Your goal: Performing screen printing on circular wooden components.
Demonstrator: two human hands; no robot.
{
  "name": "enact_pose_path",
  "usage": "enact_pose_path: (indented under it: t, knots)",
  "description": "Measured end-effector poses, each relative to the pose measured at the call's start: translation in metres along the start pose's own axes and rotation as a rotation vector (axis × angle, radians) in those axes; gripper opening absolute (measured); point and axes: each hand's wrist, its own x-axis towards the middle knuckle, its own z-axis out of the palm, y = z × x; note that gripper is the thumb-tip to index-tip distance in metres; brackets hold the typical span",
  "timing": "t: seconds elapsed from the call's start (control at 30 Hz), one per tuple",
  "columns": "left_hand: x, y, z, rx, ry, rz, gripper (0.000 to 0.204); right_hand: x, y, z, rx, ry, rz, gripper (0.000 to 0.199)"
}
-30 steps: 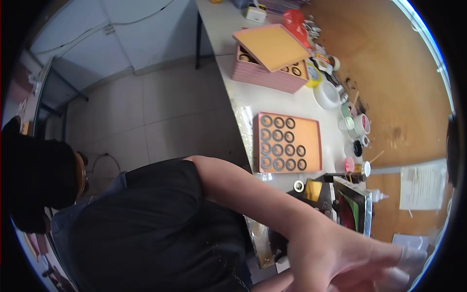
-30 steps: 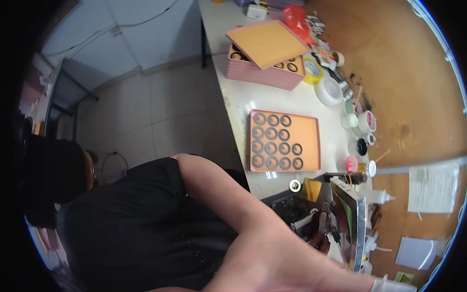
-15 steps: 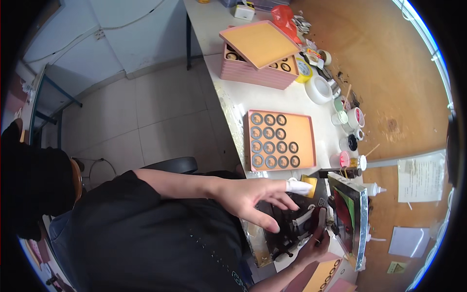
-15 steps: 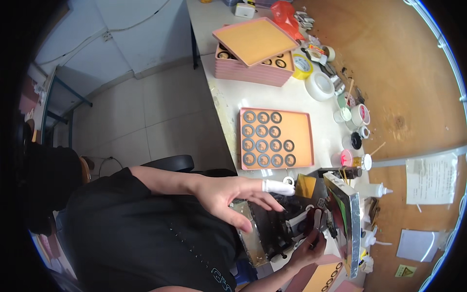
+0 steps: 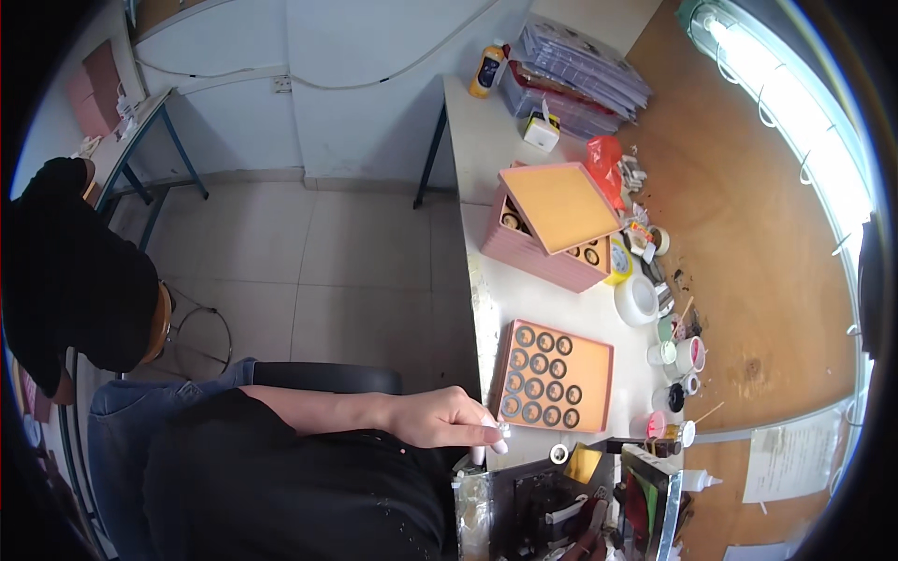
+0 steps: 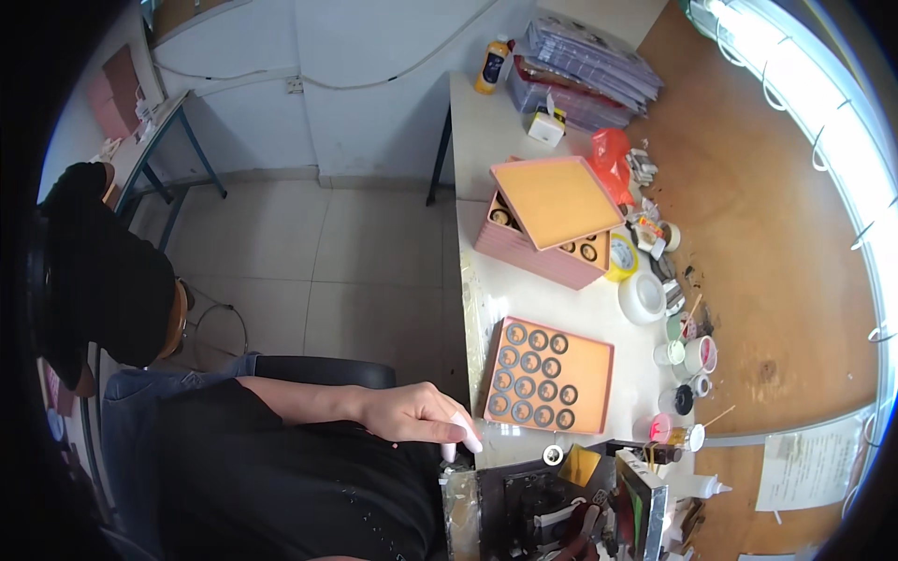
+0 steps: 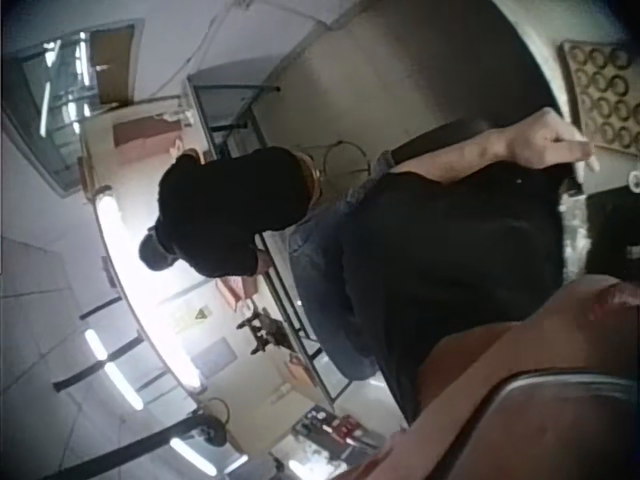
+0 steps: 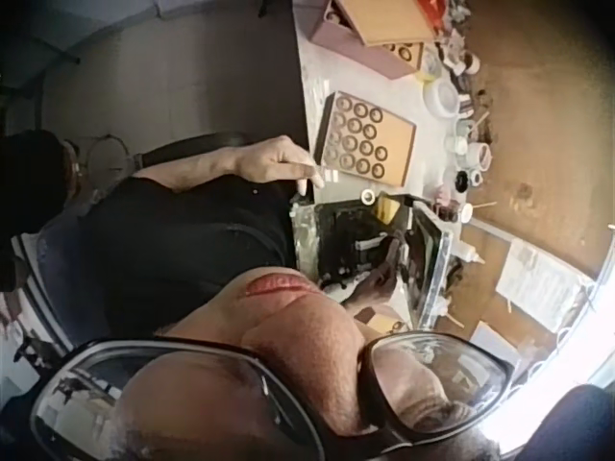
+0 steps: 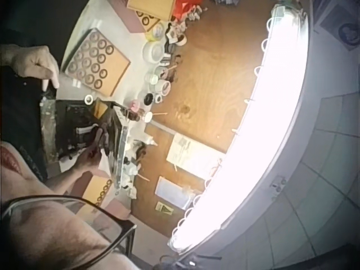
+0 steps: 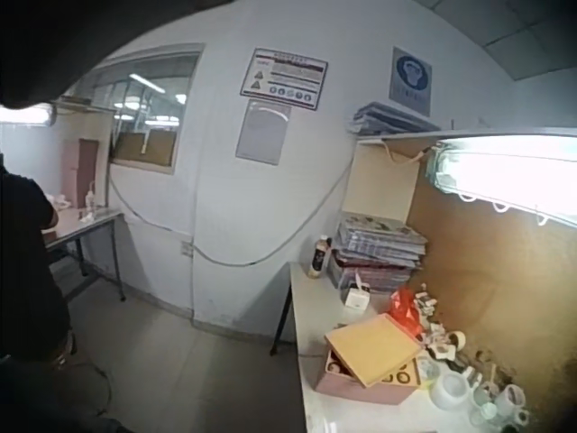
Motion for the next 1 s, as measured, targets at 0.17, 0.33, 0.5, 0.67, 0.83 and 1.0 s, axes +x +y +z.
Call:
enact_pose_path:
  t: [0.17,0.33,0.5,0.67,0.83,1.0]
  knots:
    - [-0.003,-0.004,0.031,-0.101,-0.094,-0.002,0.045,-0.009,-0.099,-0.042,-0.144,-0.076,0.139,0.018]
    - [0.050,0.044,0.059,-0.523,-0.304,0.318,0.092,-0.008,-0.086,-0.044,-0.162,-0.246,-0.099,0.013]
    - [0.079,0.130,0.112,-1.033,-0.624,0.395,0.159,-0.020,-0.093,-0.043,-0.119,-0.189,0.119,0.013]
    - [0.093,0.123,0.211,-1.055,-0.758,0.297,0.144,-0.009,-0.104,-0.039,-0.110,-0.132,-0.086,0.017]
    - [0.065,0.113,0.155,-0.999,-0.849,0.248,0.131,-0.008,-0.119,-0.048,-0.053,-0.117,-0.060,0.011]
    - [0.082,0.107,0.173,-0.928,-0.844,0.281,0.120,-0.008,-0.136,-0.066,0.019,-0.370,-0.023,0.012]
